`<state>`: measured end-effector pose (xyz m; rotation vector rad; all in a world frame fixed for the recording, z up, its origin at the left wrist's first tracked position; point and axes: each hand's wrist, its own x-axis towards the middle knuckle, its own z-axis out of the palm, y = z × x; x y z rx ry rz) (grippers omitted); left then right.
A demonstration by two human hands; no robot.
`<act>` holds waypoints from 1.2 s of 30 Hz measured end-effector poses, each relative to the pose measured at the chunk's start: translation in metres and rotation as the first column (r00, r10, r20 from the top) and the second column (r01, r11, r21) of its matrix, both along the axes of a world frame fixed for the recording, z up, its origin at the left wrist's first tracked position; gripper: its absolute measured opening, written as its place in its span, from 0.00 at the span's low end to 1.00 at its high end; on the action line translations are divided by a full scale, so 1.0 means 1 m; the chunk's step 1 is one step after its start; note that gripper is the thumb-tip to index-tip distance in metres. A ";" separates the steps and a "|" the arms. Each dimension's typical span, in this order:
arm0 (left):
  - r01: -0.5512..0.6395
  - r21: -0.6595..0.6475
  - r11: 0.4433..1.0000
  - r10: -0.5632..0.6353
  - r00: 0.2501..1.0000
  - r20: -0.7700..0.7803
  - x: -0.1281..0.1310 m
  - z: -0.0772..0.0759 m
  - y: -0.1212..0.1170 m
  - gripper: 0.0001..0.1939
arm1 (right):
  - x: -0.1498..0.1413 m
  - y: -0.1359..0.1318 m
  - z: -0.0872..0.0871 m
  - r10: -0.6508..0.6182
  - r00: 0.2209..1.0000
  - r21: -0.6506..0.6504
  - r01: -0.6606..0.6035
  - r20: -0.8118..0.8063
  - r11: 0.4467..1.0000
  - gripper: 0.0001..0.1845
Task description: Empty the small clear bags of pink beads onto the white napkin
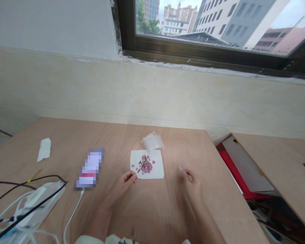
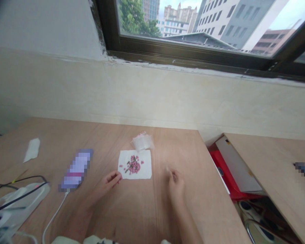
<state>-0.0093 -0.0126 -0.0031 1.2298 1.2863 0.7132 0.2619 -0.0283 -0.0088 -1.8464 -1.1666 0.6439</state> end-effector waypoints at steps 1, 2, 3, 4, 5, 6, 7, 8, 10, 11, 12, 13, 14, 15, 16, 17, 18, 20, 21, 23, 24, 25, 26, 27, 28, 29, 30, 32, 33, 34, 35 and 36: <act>-0.002 0.006 1.000 0.002 1.000 0.004 0.001 0.003 -0.001 0.14 | -0.006 -0.003 0.008 0.041 0.994 0.001 -0.041 -0.103 0.999 0.14; -0.002 0.018 1.000 0.002 1.000 0.013 0.002 0.007 -0.003 0.13 | -0.014 -0.006 0.015 0.112 0.974 0.007 -0.113 -0.199 0.994 0.14; 0.009 0.036 0.999 -0.009 1.000 0.024 0.004 0.011 -0.004 0.13 | -0.023 -0.009 0.021 0.198 0.936 0.014 -0.203 -0.289 0.979 0.14; 0.030 0.063 0.998 -0.033 0.999 0.037 0.006 0.016 -0.005 0.14 | -0.032 -0.011 0.025 0.285 0.884 0.015 -0.301 -0.370 0.953 0.15; 0.065 0.095 0.993 -0.069 0.996 0.047 0.008 0.020 -0.006 0.15 | -0.041 -0.013 0.028 0.350 0.826 0.007 -0.387 -0.442 0.922 0.14; 0.119 0.125 0.985 -0.126 0.991 0.050 0.010 0.024 -0.007 0.15 | -0.051 -0.015 0.030 0.395 0.768 0.001 -0.456 -0.505 0.890 0.14; 0.181 0.150 0.972 -0.190 0.981 0.045 0.012 0.028 -0.007 0.14 | -0.059 -0.016 0.031 0.424 0.715 -0.002 -0.511 -0.556 0.859 0.14; 0.237 0.166 0.957 -0.245 0.969 0.033 0.013 0.031 -0.008 0.13 | -0.066 -0.016 0.032 0.438 0.672 -0.004 -0.548 -0.597 0.836 0.13; 0.300 0.177 0.937 -0.306 0.952 0.007 0.014 0.035 -0.009 0.09 | -0.075 -0.015 0.032 0.438 0.621 -0.004 -0.580 -0.650 0.815 0.12; 0.303 0.179 0.936 -0.308 0.951 0.002 0.014 0.036 -0.010 0.08 | -0.078 -0.014 0.033 0.432 0.615 -0.009 -0.581 -0.660 0.814 0.12; 0.291 0.180 0.940 -0.296 0.955 0.001 0.013 0.036 -0.010 0.08 | -0.080 -0.013 0.033 0.428 0.619 -0.015 -0.580 -0.659 0.815 0.12; 0.274 0.178 0.945 -0.280 0.960 0.006 0.012 0.036 -0.011 0.07 | -0.080 -0.011 0.033 0.428 0.629 -0.020 -0.576 -0.649 0.817 0.12; 0.269 0.169 0.948 -0.275 0.961 0.012 0.012 0.036 -0.011 0.07 | -0.080 -0.010 0.034 0.434 0.641 -0.019 -0.574 -0.632 0.819 0.12; 0.273 0.158 0.949 -0.279 0.960 0.015 0.011 0.036 -0.011 0.07 | -0.080 -0.008 0.034 0.444 0.653 -0.016 -0.573 -0.614 0.820 0.12; 0.284 0.150 0.947 -0.289 0.957 0.013 0.011 0.036 -0.012 0.08 | -0.080 -0.007 0.034 0.454 0.659 -0.011 -0.574 -0.599 0.819 0.12; 0.296 0.148 0.943 -0.300 0.954 0.004 0.011 0.036 -0.012 0.08 | -0.080 -0.006 0.034 0.464 0.659 -0.006 -0.579 -0.592 0.815 0.11; 0.308 0.153 0.939 -0.310 0.951 -0.009 0.012 0.036 -0.013 0.08 | -0.081 -0.005 0.034 0.471 0.654 -0.003 -0.586 -0.592 0.810 0.11; 0.301 0.174 0.938 -0.299 0.953 -0.038 0.013 0.036 -0.013 0.07 | -0.082 -0.005 0.033 0.481 0.647 -0.009 -0.602 -0.592 0.799 0.11; 0.287 0.184 0.940 -0.282 0.958 -0.053 0.013 0.035 -0.013 0.07 | -0.082 -0.005 0.032 0.483 0.655 -0.014 -0.601 -0.581 0.799 0.11; 0.250 0.188 0.950 -0.239 0.968 -0.077 0.013 0.035 -0.013 0.07 | -0.082 -0.006 0.031 0.467 0.728 -0.008 -0.544 -0.502 0.839 0.09; 0.233 0.182 0.955 -0.221 0.972 -0.084 0.012 0.034 -0.013 0.07 | -0.081 -0.007 0.030 0.441 0.787 0.010 -0.485 -0.433 0.875 0.08; 0.220 0.173 0.960 -0.208 0.974 -0.085 0.012 0.034 -0.013 0.07 | -0.081 -0.008 0.031 0.405 0.845 0.039 -0.418 -0.350 0.907 0.08; 0.211 0.163 0.964 -0.200 0.977 -0.079 0.012 0.034 -0.013 0.07 | -0.081 -0.009 0.032 0.366 0.892 0.077 -0.359 -0.266 0.930 0.09; 0.204 0.152 0.967 -0.196 0.978 -0.066 0.012 0.033 -0.014 0.07 | -0.081 -0.011 0.035 0.339 0.920 0.111 -0.323 -0.195 0.940 0.10; 0.203 0.144 0.969 -0.198 0.979 -0.053 0.013 0.033 -0.014 0.08 | -0.082 -0.013 0.038 0.338 0.929 0.133 -0.319 -0.149 0.938 0.09; 0.205 0.139 0.969 -0.201 0.979 -0.044 0.013 0.034 -0.015 0.08 | -0.084 -0.015 0.042 0.366 0.921 0.136 -0.349 -0.130 0.927 0.08; 0.207 0.140 0.968 -0.203 0.978 -0.042 0.015 0.034 -0.015 0.08 | -0.087 -0.017 0.045 0.413 0.901 0.119 -0.399 -0.133 0.909 0.06; 0.214 0.152 0.965 -0.207 0.976 -0.064 0.017 0.034 -0.016 0.10 | -0.093 -0.019 0.051 0.509 0.840 0.047 -0.510 -0.188 0.859 0.09; 0.224 0.161 0.961 -0.213 0.973 -0.085 0.018 0.035 -0.016 0.10 | -0.097 -0.020 0.053 0.539 0.812 0.005 -0.552 -0.223 0.834 0.11; 0.237 0.170 0.956 -0.222 0.969 -0.107 0.019 0.035 -0.016 0.10 | -0.100 -0.020 0.053 0.553 0.794 -0.032 -0.578 -0.251 0.816 0.13; 0.251 0.177 0.952 -0.231 0.964 -0.129 0.020 0.035 -0.016 0.10 | -0.102 -0.019 0.052 0.557 0.784 -0.060 -0.592 -0.272 0.804 0.14; 0.266 0.180 0.947 -0.241 0.959 -0.146 0.020 0.034 -0.015 0.10 | -0.103 -0.019 0.050 0.558 0.778 -0.076 -0.600 -0.287 0.797 0.14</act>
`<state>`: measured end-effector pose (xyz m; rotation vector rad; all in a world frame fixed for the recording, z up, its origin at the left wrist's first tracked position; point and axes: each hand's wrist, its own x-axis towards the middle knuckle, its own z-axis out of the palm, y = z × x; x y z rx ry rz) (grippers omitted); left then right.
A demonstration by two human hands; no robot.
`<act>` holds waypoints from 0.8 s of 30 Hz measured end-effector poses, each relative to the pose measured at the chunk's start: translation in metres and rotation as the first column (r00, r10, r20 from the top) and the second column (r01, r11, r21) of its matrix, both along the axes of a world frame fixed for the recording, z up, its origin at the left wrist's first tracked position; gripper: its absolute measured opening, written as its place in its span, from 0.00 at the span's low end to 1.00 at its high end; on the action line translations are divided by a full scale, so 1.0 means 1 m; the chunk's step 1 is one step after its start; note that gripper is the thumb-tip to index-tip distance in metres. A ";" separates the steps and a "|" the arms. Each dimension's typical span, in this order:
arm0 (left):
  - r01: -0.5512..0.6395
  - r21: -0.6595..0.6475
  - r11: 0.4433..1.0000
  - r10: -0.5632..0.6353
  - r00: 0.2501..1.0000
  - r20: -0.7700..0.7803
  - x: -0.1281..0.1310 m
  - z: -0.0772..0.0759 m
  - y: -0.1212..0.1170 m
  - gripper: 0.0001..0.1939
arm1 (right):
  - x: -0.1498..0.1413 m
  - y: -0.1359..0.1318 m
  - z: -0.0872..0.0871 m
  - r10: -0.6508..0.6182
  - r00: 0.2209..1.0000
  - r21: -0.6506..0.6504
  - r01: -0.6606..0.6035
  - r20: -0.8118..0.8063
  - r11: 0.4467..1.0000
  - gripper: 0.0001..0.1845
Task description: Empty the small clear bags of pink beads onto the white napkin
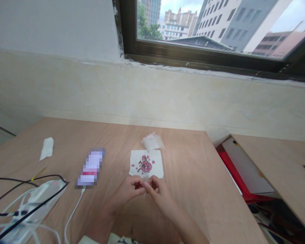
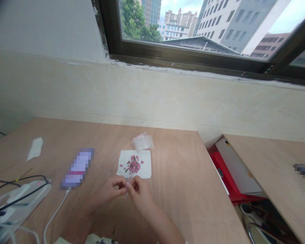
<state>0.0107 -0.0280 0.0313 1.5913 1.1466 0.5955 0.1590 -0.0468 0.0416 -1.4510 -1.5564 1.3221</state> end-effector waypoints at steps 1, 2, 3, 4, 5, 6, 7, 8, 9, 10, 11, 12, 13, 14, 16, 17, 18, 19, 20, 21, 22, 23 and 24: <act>0.011 0.003 1.000 -0.011 1.000 -0.011 0.000 0.000 0.001 0.10 | 0.000 0.001 -0.002 0.003 1.000 -0.012 -0.003 -0.006 1.000 0.15; 0.020 0.003 1.000 -0.020 1.000 -0.015 0.000 0.000 0.001 0.10 | 0.000 0.002 -0.005 0.005 1.000 -0.021 -0.006 -0.016 1.000 0.15; 0.026 0.003 1.000 -0.026 1.000 -0.012 -0.001 0.000 0.002 0.10 | 0.001 0.003 -0.009 0.007 0.999 -0.031 -0.008 -0.032 0.999 0.15; 0.032 0.001 0.999 -0.032 0.999 -0.005 -0.001 0.000 0.002 0.10 | 0.003 0.004 -0.012 0.007 0.999 -0.039 -0.009 -0.051 0.999 0.15; 0.042 -0.001 0.999 -0.042 0.999 0.004 -0.001 0.000 0.002 0.11 | 0.004 0.005 -0.015 0.003 0.998 -0.046 -0.007 -0.069 0.999 0.15; 0.049 -0.002 0.999 -0.049 0.999 0.012 -0.002 -0.001 0.002 0.12 | 0.005 0.006 -0.018 -0.002 0.996 -0.052 -0.002 -0.085 0.999 0.15; 0.048 -0.003 0.999 -0.048 0.999 0.019 -0.001 -0.001 0.003 0.12 | 0.006 0.007 -0.020 -0.006 0.995 -0.056 0.000 -0.097 0.998 0.16; 0.042 -0.005 0.999 -0.042 0.999 0.024 -0.001 -0.002 0.003 0.12 | 0.006 0.007 -0.021 -0.009 0.994 -0.059 0.003 -0.105 0.998 0.16; 0.031 -0.008 0.999 -0.031 0.999 0.028 -0.001 -0.004 0.003 0.11 | 0.006 0.007 -0.022 -0.010 0.994 -0.062 0.003 -0.111 0.998 0.16; 0.018 -0.014 1.000 -0.018 0.999 0.032 0.000 -0.005 0.003 0.10 | 0.005 0.007 -0.023 -0.007 0.993 -0.066 0.000 -0.118 0.998 0.16; 0.006 -0.023 1.000 -0.005 0.999 0.035 0.000 -0.007 0.004 0.09 | 0.005 0.007 -0.023 -0.003 0.992 -0.071 -0.006 -0.124 0.997 0.16; -0.001 -0.034 0.999 0.002 0.999 0.036 0.000 -0.009 0.004 0.08 | 0.004 0.007 -0.023 0.000 0.992 -0.078 -0.010 -0.128 0.997 0.17; -0.004 -0.045 0.999 0.005 0.999 0.034 0.000 -0.011 0.004 0.08 | 0.004 0.007 -0.024 0.004 0.991 -0.087 -0.015 -0.131 0.996 0.17; -0.005 -0.054 0.999 0.007 1.000 0.031 0.000 -0.012 0.004 0.08 | 0.003 0.007 -0.024 0.010 0.991 -0.097 -0.023 -0.135 0.995 0.17; 0.002 -0.069 0.998 0.000 1.000 0.027 -0.001 -0.011 0.005 0.07 | 0.003 0.008 -0.023 0.024 0.988 -0.113 -0.042 -0.151 0.993 0.16; 0.011 -0.076 0.997 -0.009 0.999 0.031 -0.001 -0.010 0.005 0.07 | 0.003 0.008 -0.023 0.030 0.987 -0.116 -0.049 -0.160 0.992 0.15; 0.021 -0.084 0.996 -0.017 0.999 0.041 -0.001 -0.009 0.005 0.07 | 0.003 0.009 -0.023 0.033 0.985 -0.119 -0.054 -0.168 0.991 0.14; 0.030 -0.093 0.995 -0.025 0.998 0.055 -0.001 -0.007 0.005 0.08 | 0.003 0.010 -0.023 0.034 0.984 -0.120 -0.055 -0.175 0.991 0.14; 0.036 -0.103 0.994 -0.029 0.997 0.073 0.000 -0.006 0.005 0.08 | 0.003 0.011 -0.022 0.031 0.984 -0.121 -0.053 -0.176 0.991 0.13; 0.037 -0.111 0.993 -0.027 0.996 0.089 0.000 -0.005 0.005 0.08 | 0.002 0.012 -0.021 0.030 0.984 -0.122 -0.052 -0.173 0.991 0.13; 0.026 -0.117 0.993 -0.014 0.995 0.100 0.000 -0.005 0.006 0.08 | 0.003 0.013 -0.021 0.031 0.986 -0.126 -0.053 -0.166 0.991 0.12; 0.000 -0.119 0.993 0.013 0.995 0.103 0.000 -0.005 0.007 0.08 | 0.003 0.014 -0.020 0.028 0.988 -0.131 -0.049 -0.152 0.990 0.11; -0.043 -0.114 0.993 0.055 0.994 0.098 0.000 -0.005 0.009 0.08 | 0.003 0.016 -0.020 0.016 0.992 -0.135 -0.032 -0.124 0.990 0.10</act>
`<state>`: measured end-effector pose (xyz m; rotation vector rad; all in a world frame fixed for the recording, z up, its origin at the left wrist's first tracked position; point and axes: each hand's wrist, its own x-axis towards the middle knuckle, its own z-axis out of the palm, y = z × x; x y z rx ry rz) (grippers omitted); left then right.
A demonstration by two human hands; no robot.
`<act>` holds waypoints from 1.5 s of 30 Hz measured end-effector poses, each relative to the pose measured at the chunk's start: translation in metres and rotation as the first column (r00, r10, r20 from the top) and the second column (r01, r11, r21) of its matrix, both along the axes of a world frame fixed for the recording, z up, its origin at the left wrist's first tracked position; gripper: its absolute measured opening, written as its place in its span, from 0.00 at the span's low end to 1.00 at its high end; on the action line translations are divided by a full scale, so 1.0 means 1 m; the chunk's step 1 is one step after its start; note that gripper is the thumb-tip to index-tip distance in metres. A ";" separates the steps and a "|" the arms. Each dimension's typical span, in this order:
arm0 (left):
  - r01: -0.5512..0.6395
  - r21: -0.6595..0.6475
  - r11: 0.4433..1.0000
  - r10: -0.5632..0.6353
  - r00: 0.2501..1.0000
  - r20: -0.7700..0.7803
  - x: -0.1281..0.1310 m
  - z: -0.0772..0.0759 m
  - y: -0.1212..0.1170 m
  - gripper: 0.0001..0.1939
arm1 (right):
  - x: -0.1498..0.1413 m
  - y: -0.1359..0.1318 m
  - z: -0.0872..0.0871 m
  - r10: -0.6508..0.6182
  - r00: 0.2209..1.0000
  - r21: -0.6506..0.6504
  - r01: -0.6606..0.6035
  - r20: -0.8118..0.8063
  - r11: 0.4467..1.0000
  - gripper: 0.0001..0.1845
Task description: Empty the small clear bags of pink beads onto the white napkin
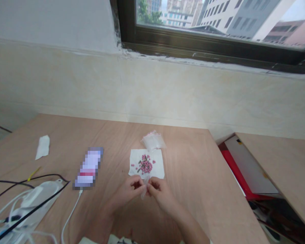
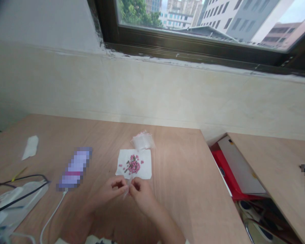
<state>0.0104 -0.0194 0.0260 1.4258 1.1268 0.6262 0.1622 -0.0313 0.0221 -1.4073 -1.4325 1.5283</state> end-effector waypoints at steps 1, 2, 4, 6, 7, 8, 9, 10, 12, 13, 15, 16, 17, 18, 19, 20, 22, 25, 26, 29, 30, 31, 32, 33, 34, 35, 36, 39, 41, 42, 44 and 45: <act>-0.053 0.014 0.999 0.053 0.998 -0.015 -0.001 -0.001 0.002 0.08 | 0.001 0.001 0.000 -0.022 0.999 0.003 0.021 0.040 1.000 0.09; -0.106 0.036 0.994 0.107 0.994 -0.038 -0.002 -0.002 0.003 0.08 | 0.002 0.002 0.001 -0.048 0.995 0.009 0.048 0.087 0.999 0.08; -0.167 0.095 0.981 0.175 0.980 -0.092 -0.004 -0.004 0.006 0.08 | 0.003 0.004 0.001 -0.104 0.977 0.039 0.098 0.184 0.994 0.08; -0.142 0.144 0.979 0.163 0.976 -0.143 -0.002 -0.004 0.007 0.08 | 0.002 0.004 0.001 -0.140 0.956 0.071 0.126 0.257 0.990 0.08; -0.118 0.162 0.980 0.144 0.976 -0.161 -0.001 -0.004 0.007 0.09 | 0.001 0.004 0.000 -0.141 0.953 0.078 0.125 0.270 0.989 0.07; -0.096 0.177 0.979 0.126 0.977 -0.171 0.002 -0.003 0.005 0.09 | -0.001 0.004 0.000 -0.134 0.954 0.082 0.116 0.268 0.990 0.06; -0.076 0.191 0.979 0.111 0.978 -0.177 0.005 -0.002 0.004 0.09 | -0.004 0.003 -0.001 -0.116 0.960 0.084 0.098 0.256 0.992 0.05; -0.064 0.206 0.976 0.102 0.978 -0.180 0.008 -0.001 0.002 0.09 | -0.006 0.002 -0.003 -0.091 0.967 0.083 0.073 0.239 0.994 0.04; -0.048 0.242 0.969 0.095 0.977 -0.189 0.011 0.002 -0.001 0.09 | -0.010 0.002 -0.006 -0.064 0.972 0.086 0.045 0.225 0.995 0.03; -0.046 0.263 0.964 0.099 0.976 -0.193 0.011 0.004 -0.001 0.09 | -0.011 0.003 -0.008 -0.075 0.970 0.091 0.055 0.232 0.994 0.04; -0.043 0.281 0.959 0.100 0.976 -0.192 0.008 0.005 -0.002 0.08 | -0.010 0.004 -0.013 -0.132 0.963 0.101 0.111 0.234 0.989 0.08; -0.034 0.267 0.963 0.086 0.979 -0.184 0.005 0.005 -0.001 0.08 | -0.008 0.005 -0.015 -0.171 0.962 0.104 0.151 0.213 0.983 0.10; -0.022 0.236 0.972 0.064 0.983 -0.171 0.001 0.005 0.000 0.07 | -0.005 0.007 -0.016 -0.204 0.963 0.100 0.188 0.175 0.977 0.10; -0.020 0.196 0.980 0.051 0.987 -0.152 -0.004 0.003 0.001 0.06 | -0.003 0.008 -0.017 -0.229 0.966 0.088 0.219 0.124 0.972 0.11; -0.033 0.149 0.988 0.053 0.990 -0.132 -0.008 0.000 0.002 0.05 | -0.001 0.010 -0.017 -0.236 0.970 0.067 0.232 0.065 0.970 0.11; -0.058 0.098 0.994 0.068 0.992 -0.109 -0.012 -0.003 0.003 0.06 | 0.001 0.012 -0.016 -0.229 0.973 0.043 0.229 0.002 0.973 0.11; -0.118 -0.012 0.993 0.117 0.991 -0.061 -0.018 -0.009 0.004 0.13 | 0.002 0.015 -0.013 -0.178 0.976 -0.004 0.179 -0.124 0.984 0.11; -0.075 -0.165 0.983 0.083 0.996 0.042 -0.024 -0.017 0.002 0.19 | -0.001 0.019 -0.008 -0.132 0.957 -0.047 0.124 -0.260 0.991 0.11; -0.054 -0.198 0.979 0.070 0.995 0.075 -0.024 -0.019 0.002 0.19 | -0.003 0.021 -0.007 -0.127 0.948 -0.058 0.115 -0.293 0.992 0.11; -0.054 -0.248 0.967 0.091 0.986 0.142 -0.025 -0.025 0.000 0.18 | -0.008 0.025 -0.010 -0.108 0.927 -0.095 0.079 -0.360 0.992 0.14; -0.058 -0.254 0.965 0.103 0.981 0.166 -0.025 -0.028 0.001 0.17 | -0.009 0.027 -0.013 -0.102 0.924 -0.110 0.066 -0.369 0.992 0.15; -0.059 -0.259 0.964 0.111 0.975 0.191 -0.025 -0.031 0.001 0.16 | -0.009 0.028 -0.016 -0.104 0.923 -0.125 0.061 -0.371 0.990 0.16; -0.059 -0.266 0.962 0.119 0.970 0.214 -0.026 -0.034 0.002 0.15 | -0.009 0.030 -0.019 -0.119 0.922 -0.137 0.073 -0.368 0.988 0.17; -0.068 -0.274 0.959 0.134 0.964 0.231 -0.026 -0.037 0.004 0.15 | -0.009 0.031 -0.023 -0.147 0.922 -0.147 0.100 -0.359 0.984 0.17; -0.090 -0.284 0.955 0.160 0.959 0.235 -0.027 -0.040 0.005 0.15 | -0.009 0.032 -0.027 -0.189 0.921 -0.156 0.143 -0.341 0.977 0.18; -0.126 -0.292 0.948 0.197 0.953 0.229 -0.029 -0.043 0.007 0.15 | -0.009 0.033 -0.031 -0.243 0.918 -0.162 0.200 -0.314 0.966 0.19; -0.170 -0.295 0.940 0.239 0.947 0.214 -0.030 -0.045 0.008 0.15 | -0.008 0.033 -0.035 -0.296 0.912 -0.162 0.258 -0.285 0.952 0.19; -0.305 -0.288 0.908 0.361 0.917 0.169 -0.035 -0.049 0.011 0.15 | -0.007 0.033 -0.042 -0.343 0.908 -0.163 0.310 -0.242 0.937 0.20; -0.362 -0.286 0.887 0.415 0.897 0.151 -0.038 -0.050 0.012 0.15 | -0.008 0.032 -0.046 -0.284 0.924 -0.173 0.246 -0.254 0.954 0.20; -0.384 -0.288 0.877 0.437 0.888 0.145 -0.039 -0.050 0.012 0.15 | -0.009 0.031 -0.047 -0.252 0.934 -0.180 0.210 -0.254 0.961 0.20; -0.417 -0.292 0.861 0.470 0.872 0.138 -0.042 -0.051 0.012 0.16 | -0.012 0.031 -0.051 -0.222 0.947 -0.188 0.180 -0.234 0.966 0.20; -0.429 -0.296 0.854 0.482 0.865 0.137 -0.043 -0.051 0.012 0.16 | -0.013 0.031 -0.052 -0.221 0.950 -0.188 0.181 -0.222 0.965 0.20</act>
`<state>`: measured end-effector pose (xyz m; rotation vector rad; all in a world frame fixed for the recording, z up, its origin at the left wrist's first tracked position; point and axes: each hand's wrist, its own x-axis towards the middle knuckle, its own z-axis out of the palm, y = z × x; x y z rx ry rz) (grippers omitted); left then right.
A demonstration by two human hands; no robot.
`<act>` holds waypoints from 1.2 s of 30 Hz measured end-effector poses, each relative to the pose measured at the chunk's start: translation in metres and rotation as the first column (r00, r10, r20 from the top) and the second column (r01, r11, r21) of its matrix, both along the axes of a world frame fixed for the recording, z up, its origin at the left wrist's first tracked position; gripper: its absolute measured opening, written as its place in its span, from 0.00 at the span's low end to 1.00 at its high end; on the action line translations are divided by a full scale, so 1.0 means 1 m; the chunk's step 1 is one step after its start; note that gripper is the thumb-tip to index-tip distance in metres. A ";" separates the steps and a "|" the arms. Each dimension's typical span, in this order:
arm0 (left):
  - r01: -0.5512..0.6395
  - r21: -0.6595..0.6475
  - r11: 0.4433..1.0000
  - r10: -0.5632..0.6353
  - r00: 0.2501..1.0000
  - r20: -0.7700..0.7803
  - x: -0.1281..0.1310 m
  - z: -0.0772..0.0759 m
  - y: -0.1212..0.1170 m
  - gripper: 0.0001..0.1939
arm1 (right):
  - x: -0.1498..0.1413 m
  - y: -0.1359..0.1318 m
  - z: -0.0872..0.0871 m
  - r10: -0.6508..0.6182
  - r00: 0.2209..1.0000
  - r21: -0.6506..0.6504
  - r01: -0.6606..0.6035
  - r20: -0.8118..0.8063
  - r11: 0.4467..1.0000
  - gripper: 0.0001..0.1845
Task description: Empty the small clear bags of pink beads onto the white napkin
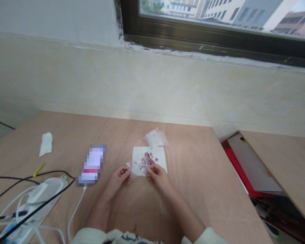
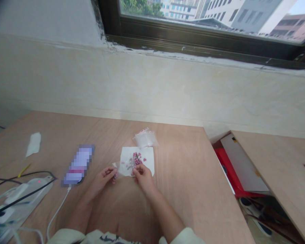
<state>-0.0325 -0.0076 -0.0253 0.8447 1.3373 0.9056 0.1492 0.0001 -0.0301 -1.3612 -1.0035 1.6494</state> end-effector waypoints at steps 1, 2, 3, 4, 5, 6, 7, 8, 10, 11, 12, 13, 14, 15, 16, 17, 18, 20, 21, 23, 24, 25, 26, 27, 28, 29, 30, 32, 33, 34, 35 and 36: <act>-0.012 -0.005 1.000 0.012 1.000 0.002 -0.001 0.000 0.000 0.16 | -0.001 0.001 -0.001 -0.003 1.000 -0.003 0.003 0.009 1.000 0.20; -0.022 -0.009 1.000 0.022 1.000 0.004 -0.002 0.000 0.000 0.16 | -0.002 0.001 -0.002 -0.009 1.000 -0.008 0.009 0.015 1.000 0.20; -0.027 -0.012 1.000 0.027 1.000 0.005 -0.002 0.000 0.000 0.16 | -0.002 0.002 -0.003 -0.013 1.000 -0.012 0.013 0.017 1.000 0.20; -0.031 -0.014 0.999 0.031 1.000 0.005 -0.003 0.001 0.000 0.16 | -0.002 0.003 -0.003 -0.015 1.000 -0.017 0.015 0.017 1.000 0.20; -0.034 -0.012 0.999 0.034 0.999 0.005 -0.003 0.001 0.000 0.17 | -0.002 0.004 -0.003 -0.016 1.000 -0.024 0.016 0.016 1.000 0.20; -0.036 -0.007 0.999 0.036 0.999 0.005 -0.003 0.001 0.001 0.17 | -0.002 0.004 -0.003 -0.018 1.000 -0.030 0.018 0.014 0.999 0.19; -0.038 -0.003 0.999 0.038 0.999 0.003 -0.003 0.002 0.001 0.17 | -0.002 0.005 -0.003 -0.018 1.000 -0.034 0.019 0.012 0.999 0.19; -0.042 -0.002 0.999 0.042 0.999 -0.003 -0.003 0.002 0.001 0.17 | -0.002 0.005 -0.003 -0.021 1.000 -0.034 0.021 0.013 0.999 0.19; -0.053 -0.005 0.999 0.053 0.998 -0.018 -0.002 0.003 0.001 0.18 | -0.002 0.005 -0.003 -0.025 1.000 -0.030 0.025 0.017 0.999 0.19; -0.054 -0.005 0.999 0.054 0.998 -0.026 -0.001 0.004 0.002 0.18 | -0.001 0.005 -0.003 -0.025 1.000 -0.027 0.026 0.018 0.999 0.19; -0.054 -0.004 0.999 0.054 0.998 -0.030 -0.001 0.004 0.002 0.18 | -0.001 0.005 -0.004 -0.026 1.000 -0.024 0.026 0.019 0.999 0.19; -0.052 -0.004 0.999 0.052 0.998 -0.033 0.000 0.005 0.002 0.18 | -0.001 0.005 -0.004 -0.024 1.000 -0.024 0.025 0.016 0.999 0.19; -0.050 -0.001 0.999 0.050 0.998 -0.033 0.000 0.005 0.003 0.18 | -0.001 0.005 -0.005 -0.023 1.000 -0.026 0.023 0.012 0.999 0.20; -0.050 0.003 0.999 0.050 0.998 -0.031 0.001 0.005 0.003 0.18 | 0.000 0.006 -0.006 -0.022 1.000 -0.030 0.022 0.008 0.999 0.20; -0.048 0.007 0.999 0.048 0.998 -0.027 0.001 0.005 0.003 0.18 | 0.000 0.006 -0.007 -0.022 1.000 -0.036 0.023 0.004 0.999 0.20; -0.046 0.010 0.999 0.046 0.999 -0.020 0.001 0.005 0.004 0.18 | 0.000 0.006 -0.008 -0.025 1.000 -0.042 0.025 -0.002 0.999 0.20; -0.043 0.013 0.999 0.043 0.999 -0.007 0.002 0.004 0.004 0.18 | 0.000 0.006 -0.009 -0.031 0.999 -0.047 0.030 -0.008 0.998 0.20; -0.025 0.025 0.999 0.024 0.999 0.028 0.002 0.003 0.003 0.19 | 0.001 0.007 -0.011 -0.041 0.999 -0.052 0.040 -0.022 0.998 0.20; -0.013 0.029 0.999 0.011 0.999 0.042 0.003 0.002 0.002 0.20 | 0.001 0.007 -0.012 -0.045 0.999 -0.053 0.043 -0.030 0.998 0.19; 0.012 0.028 1.000 -0.013 0.999 0.046 0.004 0.001 0.001 0.20 | 0.002 0.007 -0.013 -0.045 0.998 -0.051 0.043 -0.042 0.998 0.19; 0.025 0.022 0.999 -0.025 0.999 0.038 0.005 0.002 0.000 0.20 | 0.002 0.007 -0.013 -0.043 0.998 -0.049 0.041 -0.047 0.998 0.19; 0.035 0.015 0.999 -0.036 0.999 0.026 0.005 0.002 0.000 0.19 | 0.002 0.007 -0.013 -0.041 0.998 -0.047 0.038 -0.052 0.998 0.19; 0.039 0.010 0.999 -0.039 0.999 0.013 0.006 0.003 0.000 0.19 | 0.002 0.007 -0.013 -0.039 0.998 -0.045 0.037 -0.057 0.998 0.19; 0.038 0.009 0.999 -0.038 0.999 0.001 0.007 0.005 0.000 0.19 | 0.003 0.007 -0.013 -0.037 0.997 -0.045 0.034 -0.062 0.998 0.19; 0.033 0.014 0.999 -0.033 0.999 -0.008 0.008 0.006 0.001 0.19 | 0.003 0.007 -0.013 -0.037 0.997 -0.047 0.034 -0.066 0.998 0.19; 0.022 0.022 1.000 -0.022 1.000 -0.015 0.009 0.008 0.002 0.19 | 0.003 0.007 -0.014 -0.036 0.997 -0.051 0.033 -0.069 0.998 0.19; 0.014 0.031 0.999 -0.013 1.000 -0.019 0.010 0.010 0.003 0.19 | 0.003 0.007 -0.014 -0.037 0.997 -0.054 0.033 -0.073 0.998 0.19; 0.007 0.046 0.999 -0.006 1.000 -0.023 0.012 0.014 0.005 0.18 | 0.003 0.007 -0.015 -0.044 0.996 -0.056 0.040 -0.083 0.998 0.19; 0.008 0.052 0.999 -0.007 1.000 -0.023 0.013 0.016 0.005 0.18 | 0.003 0.007 -0.016 -0.048 0.995 -0.057 0.043 -0.089 0.997 0.20; 0.010 0.058 0.998 -0.008 1.000 -0.022 0.014 0.018 0.006 0.17 | 0.003 0.007 -0.017 -0.052 0.994 -0.057 0.046 -0.096 0.997 0.20; 0.011 0.064 0.998 -0.010 1.000 -0.023 0.016 0.019 0.007 0.17 | 0.003 0.008 -0.017 -0.056 0.993 -0.058 0.050 -0.103 0.997 0.20; 0.014 0.068 0.998 -0.012 1.000 -0.023 0.017 0.020 0.008 0.17 | 0.003 0.008 -0.018 -0.060 0.992 -0.059 0.054 -0.109 0.997 0.20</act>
